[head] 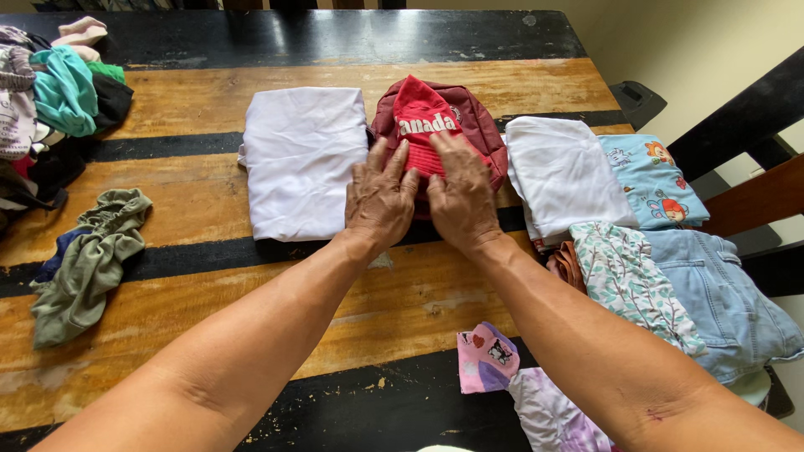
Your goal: The person folds a white collared shirt by hand on a wooden table and then packs clothing items into a maroon backpack.
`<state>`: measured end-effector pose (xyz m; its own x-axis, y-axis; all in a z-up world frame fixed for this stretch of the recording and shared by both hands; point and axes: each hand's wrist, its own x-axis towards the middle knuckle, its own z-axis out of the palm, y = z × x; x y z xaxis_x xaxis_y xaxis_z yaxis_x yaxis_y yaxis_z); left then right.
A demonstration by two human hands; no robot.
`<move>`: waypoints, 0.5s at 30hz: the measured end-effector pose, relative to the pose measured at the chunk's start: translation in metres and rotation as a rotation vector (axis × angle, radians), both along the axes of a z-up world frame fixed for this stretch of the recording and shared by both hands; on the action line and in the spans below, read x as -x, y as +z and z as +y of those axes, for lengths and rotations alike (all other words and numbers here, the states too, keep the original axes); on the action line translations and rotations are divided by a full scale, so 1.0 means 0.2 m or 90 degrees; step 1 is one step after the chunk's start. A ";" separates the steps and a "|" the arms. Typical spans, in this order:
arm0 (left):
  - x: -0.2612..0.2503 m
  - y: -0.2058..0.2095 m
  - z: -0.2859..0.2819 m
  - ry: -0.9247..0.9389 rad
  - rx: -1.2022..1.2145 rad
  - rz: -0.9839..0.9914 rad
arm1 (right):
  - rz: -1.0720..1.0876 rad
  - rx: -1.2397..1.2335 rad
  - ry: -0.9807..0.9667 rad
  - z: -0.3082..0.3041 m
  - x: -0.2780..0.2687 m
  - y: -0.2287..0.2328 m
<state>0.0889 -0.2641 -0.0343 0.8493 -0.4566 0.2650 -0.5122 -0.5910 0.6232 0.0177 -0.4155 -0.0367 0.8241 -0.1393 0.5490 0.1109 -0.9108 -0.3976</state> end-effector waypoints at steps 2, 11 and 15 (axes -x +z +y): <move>0.00 -0.04 -0.01 -0.030 -0.035 -0.045 | 0.067 0.051 -0.083 -0.02 0.01 0.01; -0.03 -0.10 -0.04 -0.026 -0.032 -0.109 | 0.123 0.171 -0.143 -0.03 0.07 -0.05; 0.06 -0.10 0.06 -0.041 -0.057 -0.187 | 0.174 0.145 -0.157 0.04 0.14 -0.06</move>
